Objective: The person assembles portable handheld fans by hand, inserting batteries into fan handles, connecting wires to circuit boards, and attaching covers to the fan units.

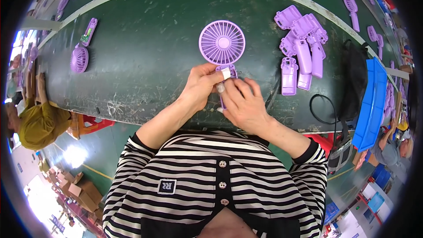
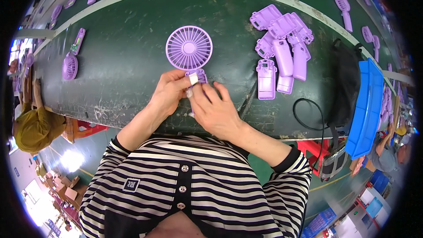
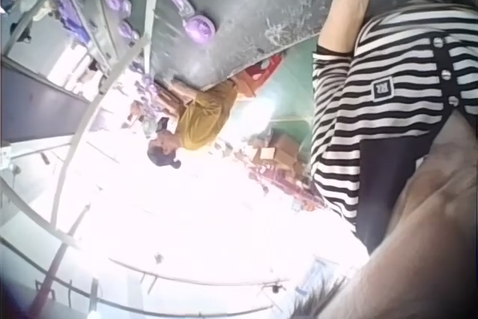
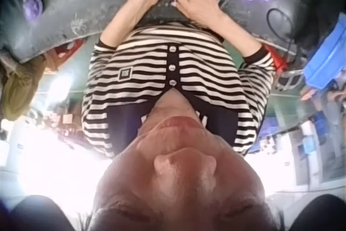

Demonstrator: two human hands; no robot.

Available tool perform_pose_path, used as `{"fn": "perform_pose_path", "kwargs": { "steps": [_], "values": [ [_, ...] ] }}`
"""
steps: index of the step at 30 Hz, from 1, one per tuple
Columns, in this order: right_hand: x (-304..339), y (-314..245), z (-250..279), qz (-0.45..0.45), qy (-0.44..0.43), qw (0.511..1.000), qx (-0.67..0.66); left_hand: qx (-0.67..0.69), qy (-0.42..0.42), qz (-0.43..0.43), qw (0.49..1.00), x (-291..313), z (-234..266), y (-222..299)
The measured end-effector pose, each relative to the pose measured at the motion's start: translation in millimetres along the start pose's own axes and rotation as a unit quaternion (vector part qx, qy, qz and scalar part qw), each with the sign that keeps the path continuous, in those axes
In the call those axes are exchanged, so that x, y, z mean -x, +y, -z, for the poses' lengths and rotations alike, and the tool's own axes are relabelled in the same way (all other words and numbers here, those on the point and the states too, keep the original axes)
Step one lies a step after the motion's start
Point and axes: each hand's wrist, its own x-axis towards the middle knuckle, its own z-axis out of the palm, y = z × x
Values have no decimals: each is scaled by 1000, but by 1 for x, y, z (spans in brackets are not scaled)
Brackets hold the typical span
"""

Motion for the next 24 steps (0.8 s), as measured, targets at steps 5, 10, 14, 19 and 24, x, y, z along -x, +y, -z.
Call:
{"fn": "perform_pose_path", "kwargs": {
  "steps": [5,10,14,19,24],
  "values": [
    [-8,-2,3,-6,-24,999,-35,-33,22,-5,999,1,-3,4],
    [-11,18,33,-74,-16,950,-304,-8,-3,29,1000,-5,3,5],
    [-22,96,69,-128,116,985,3,4,0,53,999,-2,8,5],
    [-9,195,79,-138,-30,948,284,3,-13,62,998,-1,8,4],
    [-8,220,65,-111,-88,965,222,14,-10,71,997,4,8,3]
  ]
}}
